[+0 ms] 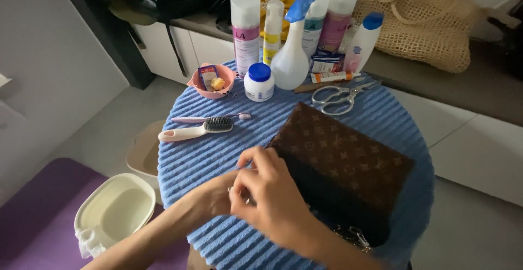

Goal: Cleaning a leather handbag by applying cleaner with a cloth and using a brush for detailing.

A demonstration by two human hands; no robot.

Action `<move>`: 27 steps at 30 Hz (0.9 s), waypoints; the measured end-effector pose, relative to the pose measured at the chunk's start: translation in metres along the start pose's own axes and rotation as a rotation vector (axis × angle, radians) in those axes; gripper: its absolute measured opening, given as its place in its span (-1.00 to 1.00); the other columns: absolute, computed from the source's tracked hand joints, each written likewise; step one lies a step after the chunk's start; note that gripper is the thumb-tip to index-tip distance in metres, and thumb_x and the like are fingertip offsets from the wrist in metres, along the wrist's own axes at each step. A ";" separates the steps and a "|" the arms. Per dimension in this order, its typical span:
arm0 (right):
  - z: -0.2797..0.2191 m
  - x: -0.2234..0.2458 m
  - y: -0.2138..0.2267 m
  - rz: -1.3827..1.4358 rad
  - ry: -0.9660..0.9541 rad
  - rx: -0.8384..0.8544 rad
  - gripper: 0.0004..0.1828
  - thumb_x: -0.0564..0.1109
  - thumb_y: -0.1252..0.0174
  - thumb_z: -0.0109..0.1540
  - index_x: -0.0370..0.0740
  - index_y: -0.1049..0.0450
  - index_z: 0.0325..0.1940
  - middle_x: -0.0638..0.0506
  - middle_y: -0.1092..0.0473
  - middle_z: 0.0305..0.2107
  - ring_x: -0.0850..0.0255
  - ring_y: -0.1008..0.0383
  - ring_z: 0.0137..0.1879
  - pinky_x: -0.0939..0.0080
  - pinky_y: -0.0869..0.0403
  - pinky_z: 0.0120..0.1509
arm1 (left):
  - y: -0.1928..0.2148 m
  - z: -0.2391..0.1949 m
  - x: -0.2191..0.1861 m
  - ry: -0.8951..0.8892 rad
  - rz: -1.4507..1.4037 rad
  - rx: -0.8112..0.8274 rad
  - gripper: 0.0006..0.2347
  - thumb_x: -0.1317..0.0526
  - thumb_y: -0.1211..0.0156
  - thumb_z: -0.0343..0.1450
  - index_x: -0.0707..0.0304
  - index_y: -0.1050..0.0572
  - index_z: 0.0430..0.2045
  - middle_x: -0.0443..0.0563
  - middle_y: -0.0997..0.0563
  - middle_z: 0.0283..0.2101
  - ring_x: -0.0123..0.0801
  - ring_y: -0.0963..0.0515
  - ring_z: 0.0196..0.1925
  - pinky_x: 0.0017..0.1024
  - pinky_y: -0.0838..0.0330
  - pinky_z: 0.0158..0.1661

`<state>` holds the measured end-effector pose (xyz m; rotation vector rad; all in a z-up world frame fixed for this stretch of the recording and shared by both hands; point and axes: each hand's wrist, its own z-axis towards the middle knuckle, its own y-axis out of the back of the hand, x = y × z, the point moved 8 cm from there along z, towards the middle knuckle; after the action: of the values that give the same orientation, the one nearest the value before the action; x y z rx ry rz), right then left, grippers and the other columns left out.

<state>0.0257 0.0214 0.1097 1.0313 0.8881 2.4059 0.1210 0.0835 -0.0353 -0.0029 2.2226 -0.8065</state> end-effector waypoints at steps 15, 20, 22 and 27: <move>0.032 -0.113 0.104 -0.058 -0.213 -0.181 -0.48 -0.28 -0.15 0.09 -0.05 -0.45 0.15 -0.07 -0.42 0.00 -0.05 -0.46 0.16 -0.07 -0.37 0.25 | -0.087 0.037 -0.078 -0.518 0.310 -0.086 -0.54 -0.16 -0.27 0.40 0.37 -0.56 -0.57 0.13 -0.53 -0.59 -0.24 -0.62 -0.58 -0.34 -0.50 -0.60; 0.063 -0.159 0.117 -0.241 -0.237 -0.105 -0.31 -0.44 -0.12 -0.05 0.03 -0.45 0.13 -0.06 -0.42 0.04 -0.18 -0.40 0.26 -0.17 -0.35 0.33 | -0.092 0.108 -0.100 -0.594 0.491 -0.003 -0.67 -0.01 -0.15 0.51 0.34 -0.58 -0.37 0.02 -0.51 -0.48 -0.32 -0.56 -0.42 -0.43 -0.44 -0.40; 0.071 -0.173 0.125 -0.266 -0.239 -0.117 -0.30 -0.50 -0.05 -0.07 0.10 -0.53 0.03 -0.04 -0.41 0.04 -0.20 -0.40 0.25 -0.20 -0.35 0.34 | -0.108 0.115 -0.108 -0.618 0.400 0.097 -0.71 0.09 -0.16 0.52 0.44 -0.58 -0.19 0.04 -0.54 -0.41 -0.26 -0.63 -0.35 -0.38 -0.53 -0.38; 0.081 -0.214 0.149 -0.195 -0.323 -0.128 -0.43 -0.43 -0.06 -0.08 0.15 -0.61 -0.17 0.05 -0.51 -0.02 -0.09 -0.47 0.24 -0.14 -0.34 0.37 | -0.099 0.190 -0.146 -0.672 0.774 0.029 -0.62 0.01 -0.01 0.57 0.29 -0.57 -0.53 0.04 -0.51 -0.62 -0.33 -0.61 -0.56 -0.39 -0.54 -0.53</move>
<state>0.2143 -0.1731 0.1448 1.1812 0.6776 2.0326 0.3270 -0.0643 0.0182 0.4963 1.3935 -0.3231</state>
